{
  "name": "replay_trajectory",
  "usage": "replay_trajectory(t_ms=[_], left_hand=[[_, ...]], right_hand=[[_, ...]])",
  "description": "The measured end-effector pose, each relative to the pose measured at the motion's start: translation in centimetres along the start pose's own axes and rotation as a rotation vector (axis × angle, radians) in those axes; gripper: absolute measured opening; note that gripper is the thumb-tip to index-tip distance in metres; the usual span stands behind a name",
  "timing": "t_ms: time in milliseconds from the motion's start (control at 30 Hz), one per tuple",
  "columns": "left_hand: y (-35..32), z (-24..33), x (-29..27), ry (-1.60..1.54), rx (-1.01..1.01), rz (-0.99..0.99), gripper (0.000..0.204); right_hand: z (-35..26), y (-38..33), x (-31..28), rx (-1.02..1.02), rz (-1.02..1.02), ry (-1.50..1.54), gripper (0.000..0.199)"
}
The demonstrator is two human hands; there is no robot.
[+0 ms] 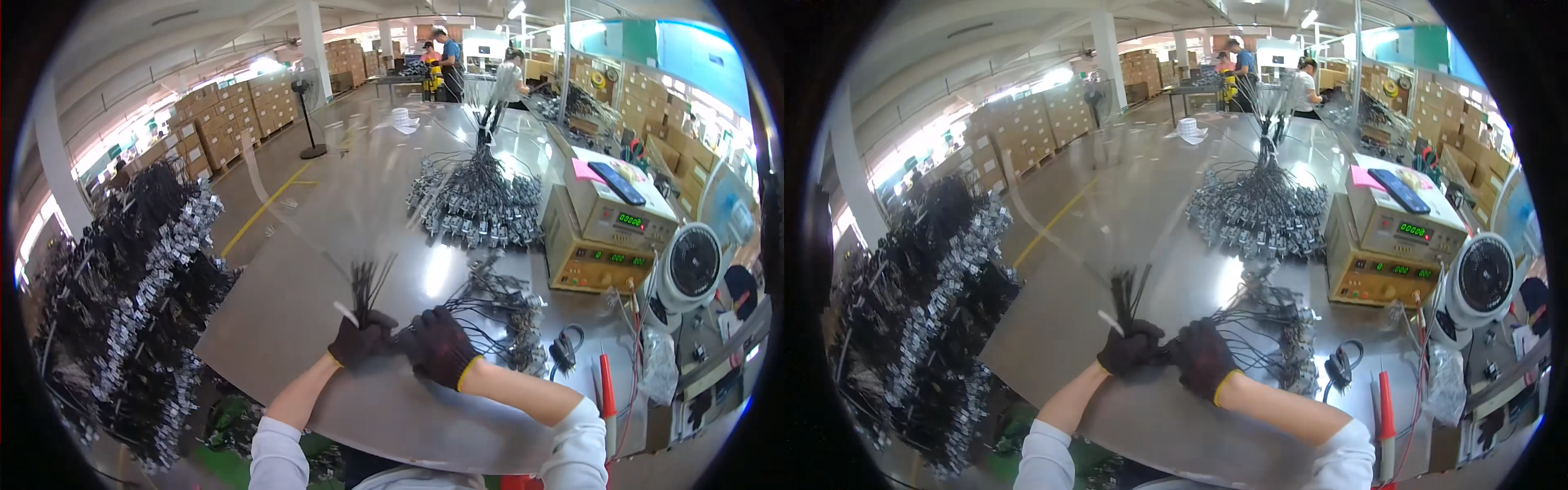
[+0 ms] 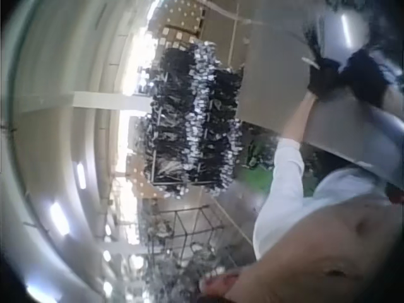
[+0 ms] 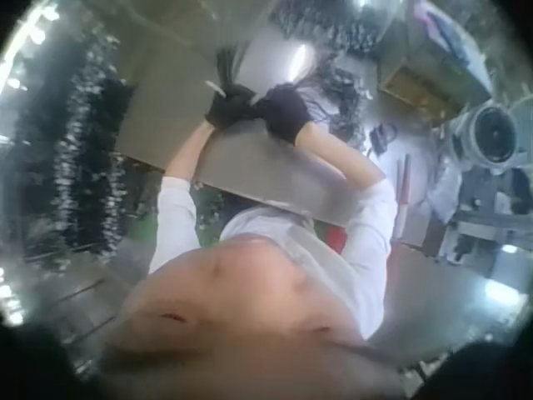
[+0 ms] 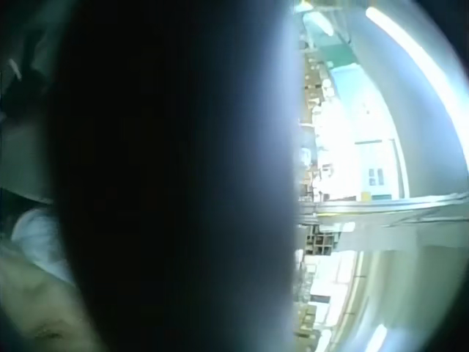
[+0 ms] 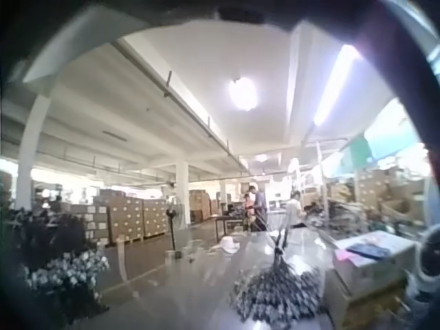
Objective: Manually testing and organizing electronics wire harness components at a workstation.
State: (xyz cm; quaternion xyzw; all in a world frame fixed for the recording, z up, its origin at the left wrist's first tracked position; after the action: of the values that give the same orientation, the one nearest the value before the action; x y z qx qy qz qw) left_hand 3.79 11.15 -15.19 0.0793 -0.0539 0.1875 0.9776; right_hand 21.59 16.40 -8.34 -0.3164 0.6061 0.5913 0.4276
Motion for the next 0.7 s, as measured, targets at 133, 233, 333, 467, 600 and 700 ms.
replay_trajectory(t_ms=[133, 233, 333, 467, 600, 700], left_hand=[[5.6, -1.1, -0.6, 0.119, 0.017, 0.23, 0.028], [8.4, -1.6, -3.3, 0.335, 0.194, 0.457, 0.025], [9.6, -1.6, -3.2, 0.566, 0.288, 0.606, 0.024], [10.0, -1.1, -3.8, 0.805, 0.302, 0.716, 0.022], [9.6, 0.2, -4.4, 0.939, 0.351, 0.807, 0.021], [9.1, 1.1, -4.0, 0.992, 0.338, 0.859, 0.022]], right_hand=[[0.0, -1.8, -6.5, -0.054, -0.151, 0.088, 0.052], [0.8, -2.9, -9.7, 0.131, -0.223, 0.22, 0.049], [3.7, -5.6, -12.9, 0.18, 0.141, 0.056, 0.053], [6.4, -7.9, -12.4, 0.341, 0.071, 0.007, 0.072], [6.3, -8.5, -12.1, 0.458, 0.167, 0.007, 0.083], [6.9, -8.9, -11.0, 0.505, 0.147, 0.08, 0.091]])
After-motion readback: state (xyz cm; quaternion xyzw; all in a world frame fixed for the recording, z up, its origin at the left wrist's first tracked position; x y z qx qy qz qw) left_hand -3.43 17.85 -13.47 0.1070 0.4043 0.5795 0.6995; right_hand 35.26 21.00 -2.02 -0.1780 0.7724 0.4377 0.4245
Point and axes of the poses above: each hand's wrist, its own y-axis towards the middle knuckle, its own x-axis out of the palm, z = x × y, the point moved 7 cm from there along y, towards the middle knuckle, and after that the axes turned 7 degrees about z, right-handed, at the moved point
